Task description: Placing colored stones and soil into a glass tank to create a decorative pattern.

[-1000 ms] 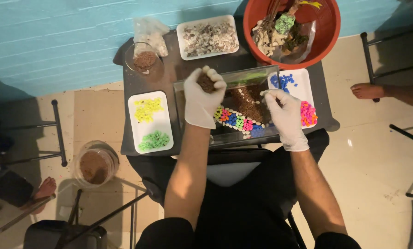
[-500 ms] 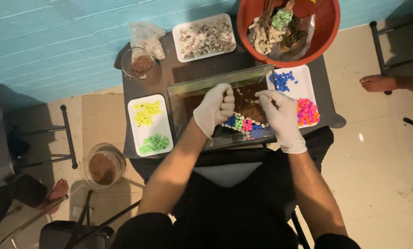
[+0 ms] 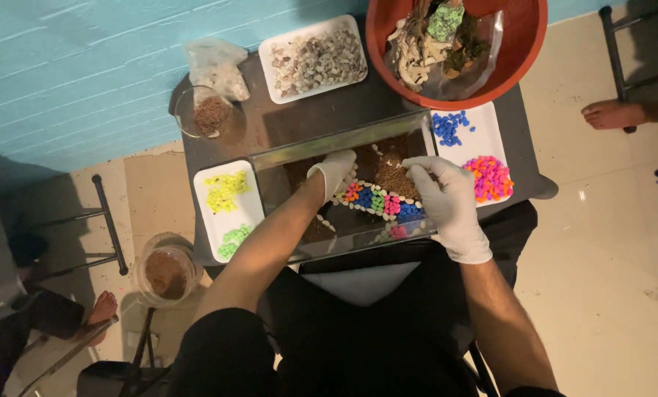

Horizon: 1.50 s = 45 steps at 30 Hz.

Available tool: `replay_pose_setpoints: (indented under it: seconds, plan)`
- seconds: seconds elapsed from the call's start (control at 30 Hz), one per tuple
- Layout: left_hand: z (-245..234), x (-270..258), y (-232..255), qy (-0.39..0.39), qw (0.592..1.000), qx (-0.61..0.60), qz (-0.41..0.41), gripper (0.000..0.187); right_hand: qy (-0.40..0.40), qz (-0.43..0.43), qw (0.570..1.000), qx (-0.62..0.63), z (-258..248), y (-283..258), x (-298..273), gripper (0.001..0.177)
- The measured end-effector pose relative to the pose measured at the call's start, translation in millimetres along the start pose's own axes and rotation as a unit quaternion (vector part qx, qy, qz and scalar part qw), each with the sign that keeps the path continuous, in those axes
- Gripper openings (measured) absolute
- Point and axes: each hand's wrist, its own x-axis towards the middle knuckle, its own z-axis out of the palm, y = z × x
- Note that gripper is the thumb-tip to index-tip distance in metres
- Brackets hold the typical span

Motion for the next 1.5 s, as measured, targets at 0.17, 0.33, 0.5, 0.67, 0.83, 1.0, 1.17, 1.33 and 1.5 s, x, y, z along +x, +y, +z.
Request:
replay_pose_setpoints:
  seconds: [0.17, 0.33, 0.5, 0.67, 0.83, 1.0, 1.17, 1.33, 1.5]
  plan:
    - [5.0, -15.2, 9.7, 0.036, 0.996, -0.071, -0.038, 0.031, -0.009, -0.031, 0.999, 0.02, -3.1, -9.3, 0.3, 0.019]
    - [11.7, 15.6, -1.4, 0.034, 0.995, -0.088, -0.028, 0.039, -0.017, -0.032, 0.999, 0.027, -3.1, -4.4, 0.2, 0.021]
    - [13.8, 52.1, -18.4, 0.005, 0.992, -0.117, -0.052, 0.044, -0.016, -0.037, 0.999, 0.022, -3.3, -13.3, 1.4, 0.02]
    - [16.1, 79.1, -20.2, -0.048, 0.987, -0.138, -0.067, 0.042, -0.023, -0.044, 0.999, 0.012, -4.6, -16.9, 2.8, 0.017]
    - [7.5, 99.6, -29.2, -0.097, 0.98, -0.153, -0.077, 0.042, -0.017, -0.039, 0.999, 0.023, -3.0, -9.3, 1.0, 0.017]
    - [-1.4, 121.3, -37.2, -0.144, 0.971, -0.167, -0.089, 0.044, -0.018, -0.04, 0.999, 0.018, -3.2, -9.2, -0.4, 0.017]
    - [-11.3, 142.2, -42.6, -0.206, 0.955, -0.184, -0.105, 0.051, -0.017, -0.051, 0.998, 0.011, -1.6, -8.5, -0.5, 0.016]
    - [5.8, 164.6, -53.5, -0.137, 0.953, -0.251, -0.105, 0.052, -0.014, -0.059, 0.998, 0.002, -2.0, -7.6, -0.1, 0.017]
    - [11.5, 130.2, -44.6, -0.068, 0.969, -0.227, -0.07, 0.055, -0.013, -0.063, 0.998, -0.001, -1.5, 0.2, 0.5, 0.016]
